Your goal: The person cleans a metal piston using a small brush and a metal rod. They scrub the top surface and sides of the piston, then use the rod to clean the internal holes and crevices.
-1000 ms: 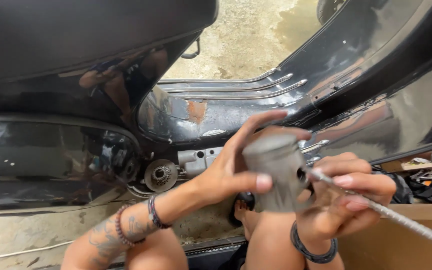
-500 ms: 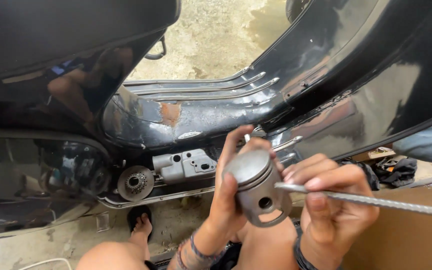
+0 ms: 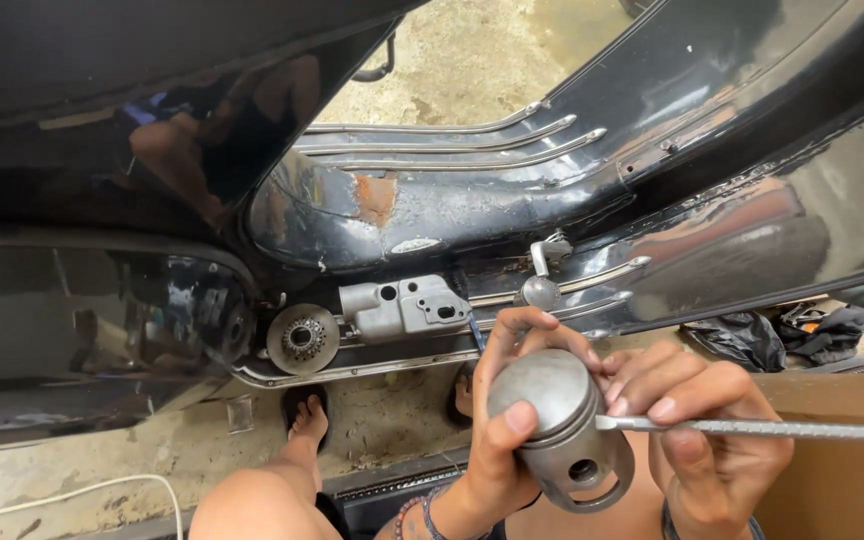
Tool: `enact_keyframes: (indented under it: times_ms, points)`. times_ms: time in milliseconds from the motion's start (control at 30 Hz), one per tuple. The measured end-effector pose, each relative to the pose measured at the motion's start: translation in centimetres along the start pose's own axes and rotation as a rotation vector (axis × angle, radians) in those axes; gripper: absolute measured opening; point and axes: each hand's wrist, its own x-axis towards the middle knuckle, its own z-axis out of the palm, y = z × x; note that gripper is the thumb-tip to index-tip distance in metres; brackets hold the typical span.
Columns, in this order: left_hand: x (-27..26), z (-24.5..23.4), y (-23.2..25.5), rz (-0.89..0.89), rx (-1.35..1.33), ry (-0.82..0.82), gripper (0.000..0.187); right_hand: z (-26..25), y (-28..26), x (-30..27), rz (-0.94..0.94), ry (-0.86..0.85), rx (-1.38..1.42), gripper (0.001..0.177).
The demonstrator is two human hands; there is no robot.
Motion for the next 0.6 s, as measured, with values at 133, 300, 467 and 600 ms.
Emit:
enact_keyframes:
  times_ms: [133,300,467,600]
  points:
    - [-0.1,-0.1,-0.2,0.002,0.088,0.013,0.066,0.8,-0.2,-0.5,-0.066,0.077,-0.107,0.027]
    - [-0.1,0.2,-0.6,0.050,0.050,0.060,0.066,2.0,-1.0,-0.9,-0.099,0.130,-0.171,0.019]
    - [0.0,0.4,-0.4,0.091,0.143,0.034,0.066,-0.1,-1.8,-1.2,-0.061,-0.063,-0.266,0.016]
    - [-0.1,0.5,-0.4,0.110,0.215,0.024,0.065,0.6,-1.5,-1.7,-0.100,-0.013,-0.251,0.015]
